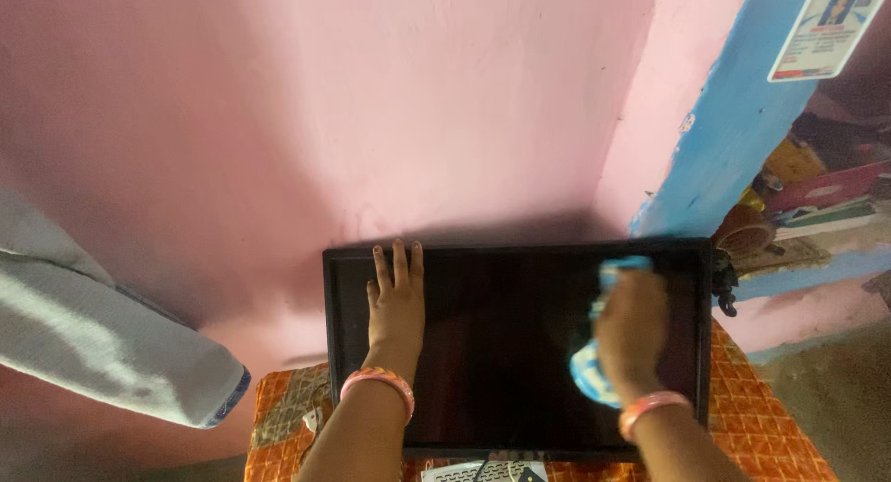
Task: The person wipes the screen and frame of a television with a cloth.
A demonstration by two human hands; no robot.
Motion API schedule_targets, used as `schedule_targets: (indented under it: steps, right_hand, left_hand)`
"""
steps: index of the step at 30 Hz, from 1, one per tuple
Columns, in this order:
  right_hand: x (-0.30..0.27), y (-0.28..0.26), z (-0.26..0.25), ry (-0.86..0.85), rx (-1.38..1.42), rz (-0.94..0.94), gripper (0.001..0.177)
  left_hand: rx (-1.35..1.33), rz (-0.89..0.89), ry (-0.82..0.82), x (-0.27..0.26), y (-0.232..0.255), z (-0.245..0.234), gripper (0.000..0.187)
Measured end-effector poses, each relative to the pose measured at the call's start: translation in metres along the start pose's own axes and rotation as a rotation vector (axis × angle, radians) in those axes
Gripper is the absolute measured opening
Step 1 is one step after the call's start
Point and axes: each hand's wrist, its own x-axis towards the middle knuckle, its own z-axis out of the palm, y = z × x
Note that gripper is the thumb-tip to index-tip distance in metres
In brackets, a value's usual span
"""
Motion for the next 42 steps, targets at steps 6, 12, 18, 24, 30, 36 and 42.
schedule_targets:
  steps: [6,12,18,24,30,36,42]
  right_hand:
    - [-0.031,-0.090,0.021,-0.695,0.204,-0.295,0.032]
    - [-0.013,-0.028,0.019,-0.348,0.159,-0.093,0.040]
    - [-0.004,0.089,0.012,0.000,-0.087,0.277,0.017]
    - [-0.015,0.040,0.034,0.137,0.042,0.123,0.024]
    - [-0.052,-0.079,0.059,-0.367,0.273,-0.179,0.016]
    - [-0.058,-0.061,0.017,-0.332,0.147,-0.431,0.046]
    - [-0.027,0.009,0.001,-0.067,-0.154,0.030,0.056]
  left_hand:
    - [-0.020,-0.030,0.035,0.000,0.001,0.005,0.116]
    - [-0.046,-0.003,0.017,0.000,-0.002,0.002,0.117]
    - [-0.049,0.007,0.227,0.008,-0.005,0.021,0.110]
    - [-0.007,0.036,0.083,0.002,-0.005,0.007,0.114]
    - [-0.014,0.033,-0.016,-0.004,-0.007,-0.002,0.123]
    - [-0.036,0.066,0.055,-0.003,-0.012,0.001,0.116]
    - [0.036,0.092,0.109,-0.002,-0.016,0.004,0.121]
